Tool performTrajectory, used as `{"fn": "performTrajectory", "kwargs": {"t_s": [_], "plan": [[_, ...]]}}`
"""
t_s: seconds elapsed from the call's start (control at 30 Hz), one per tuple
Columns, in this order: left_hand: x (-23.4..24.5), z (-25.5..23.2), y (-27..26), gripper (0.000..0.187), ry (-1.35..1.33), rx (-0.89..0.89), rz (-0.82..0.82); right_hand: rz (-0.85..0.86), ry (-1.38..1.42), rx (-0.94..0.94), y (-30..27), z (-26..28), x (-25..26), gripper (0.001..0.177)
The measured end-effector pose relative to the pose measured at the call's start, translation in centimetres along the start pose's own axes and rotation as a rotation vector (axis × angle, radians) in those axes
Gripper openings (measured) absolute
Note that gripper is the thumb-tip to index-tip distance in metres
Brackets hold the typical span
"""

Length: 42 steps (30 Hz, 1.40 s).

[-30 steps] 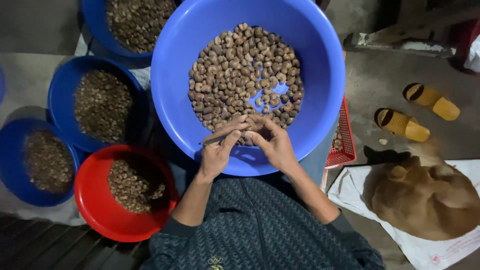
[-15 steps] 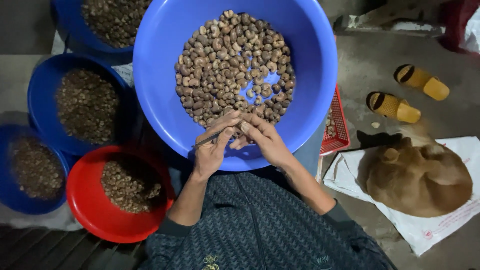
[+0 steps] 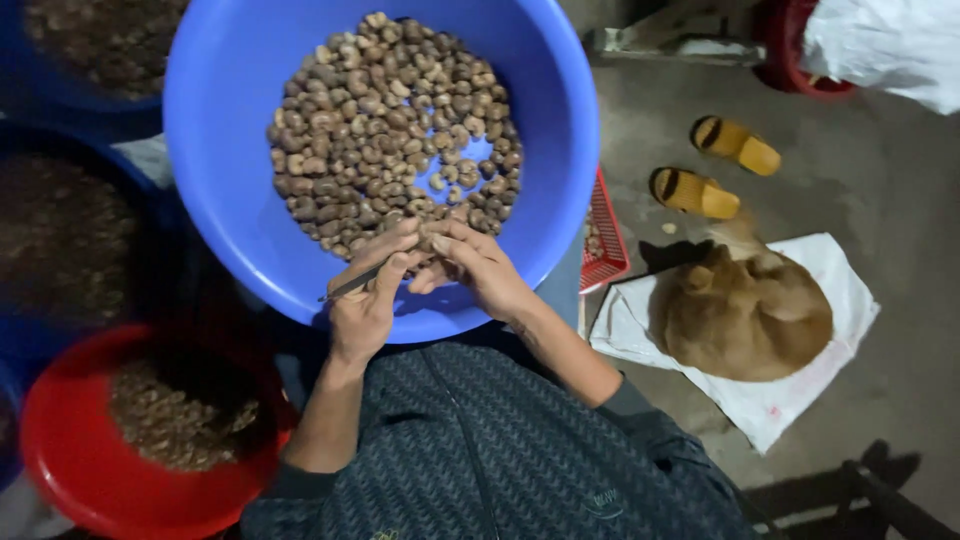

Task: A person sits on the floor and uses a small metal tool to pry open nuts from a large blue bowl, sorting the processed nuts into a red bowl.

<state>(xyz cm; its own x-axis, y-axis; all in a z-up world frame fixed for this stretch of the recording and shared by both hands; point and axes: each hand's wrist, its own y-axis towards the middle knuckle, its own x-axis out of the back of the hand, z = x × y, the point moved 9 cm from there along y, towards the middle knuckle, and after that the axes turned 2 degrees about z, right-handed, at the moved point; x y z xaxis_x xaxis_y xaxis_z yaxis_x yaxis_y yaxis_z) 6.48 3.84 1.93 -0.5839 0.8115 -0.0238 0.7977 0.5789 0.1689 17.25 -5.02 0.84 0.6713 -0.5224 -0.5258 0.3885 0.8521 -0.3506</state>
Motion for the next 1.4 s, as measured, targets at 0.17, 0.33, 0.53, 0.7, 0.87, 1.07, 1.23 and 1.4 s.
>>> {"fn": "performTrajectory", "kwargs": {"t_s": [0.17,0.33,0.53,0.7,0.87,1.07,1.23,1.4], "plan": [[0.4,0.8,-0.4,0.027,0.015,-0.01,-0.004,0.032,0.023,-0.023,-0.1,-1.4,0.8,0.039],[0.4,-0.4,0.1,0.025,0.003,-0.083,-0.007,0.087,0.138,-0.015,0.5,-2.8,1.1,0.043],[0.2,-0.2,-0.2,0.026,-0.018,-0.01,-0.031,0.028,0.065,0.016,0.4,-2.9,1.7,0.037],[1.2,0.1,-0.3,0.027,0.022,0.036,-0.094,-0.016,-0.154,0.14,0.0,-1.3,3.1,0.028],[0.7,0.3,0.2,0.029,-0.022,0.084,-0.066,-0.533,-0.449,0.471,-4.7,8.0,11.2,0.024],[0.5,0.7,0.3,0.03,-0.008,0.152,-0.071,-0.814,-0.464,0.4,-8.5,4.9,28.3,0.024],[0.7,0.4,0.2,0.029,0.02,0.14,-0.11,-0.912,-0.683,0.058,-9.5,-1.0,34.1,0.028],[0.5,-0.2,0.5,0.027,0.145,0.126,-0.123,-1.079,-0.954,0.012,-9.7,-0.8,33.3,0.046]]}}
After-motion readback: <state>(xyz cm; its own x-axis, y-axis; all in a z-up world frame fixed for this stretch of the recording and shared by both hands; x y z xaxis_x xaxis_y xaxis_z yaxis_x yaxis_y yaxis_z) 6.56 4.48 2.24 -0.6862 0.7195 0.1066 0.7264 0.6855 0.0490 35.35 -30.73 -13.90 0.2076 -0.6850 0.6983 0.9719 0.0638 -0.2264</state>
